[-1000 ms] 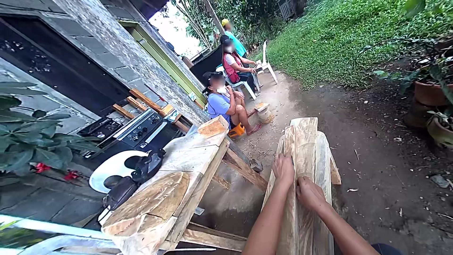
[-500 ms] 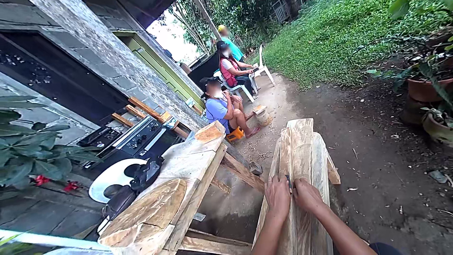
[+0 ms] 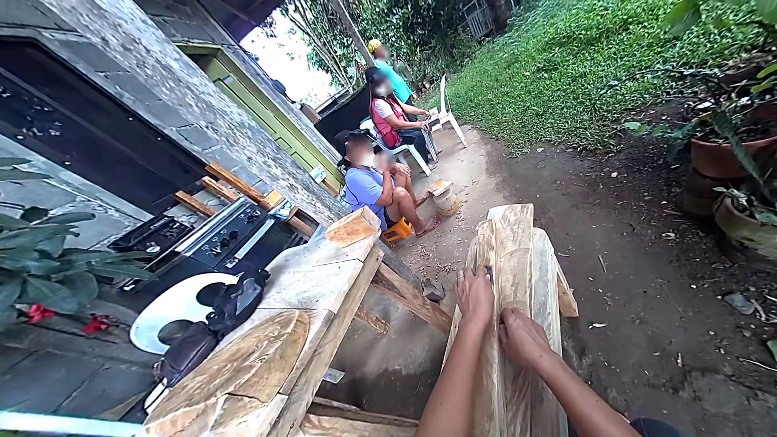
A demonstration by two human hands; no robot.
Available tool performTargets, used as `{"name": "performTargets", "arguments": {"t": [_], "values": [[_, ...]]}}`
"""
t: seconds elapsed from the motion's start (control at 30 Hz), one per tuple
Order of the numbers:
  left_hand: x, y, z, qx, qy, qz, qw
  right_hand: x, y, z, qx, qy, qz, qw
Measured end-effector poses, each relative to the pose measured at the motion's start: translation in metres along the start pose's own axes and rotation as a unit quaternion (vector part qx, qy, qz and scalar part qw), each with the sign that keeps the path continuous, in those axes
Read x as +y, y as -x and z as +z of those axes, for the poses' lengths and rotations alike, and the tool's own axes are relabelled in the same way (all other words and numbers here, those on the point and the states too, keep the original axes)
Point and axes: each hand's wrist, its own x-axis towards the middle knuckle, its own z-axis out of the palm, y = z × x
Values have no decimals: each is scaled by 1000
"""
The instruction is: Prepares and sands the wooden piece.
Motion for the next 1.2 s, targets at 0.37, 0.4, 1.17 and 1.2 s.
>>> {"name": "performTargets", "arguments": {"t": [0.37,0.4,1.17,1.2], "values": [[6,5,-12,-52,-32,26,998,-1,1,0,-3,0,4,1000],[3,2,-13,-54,-10,22,998,-1,2,0,-3,0,3,1000],[-2,18,-3,-7,12,19,1000,1,0,-1,-12,-14,-9,1000],[-5,18,-1,-3,32,14,999,1,0,-1,-12,-14,-9,1000]]}}
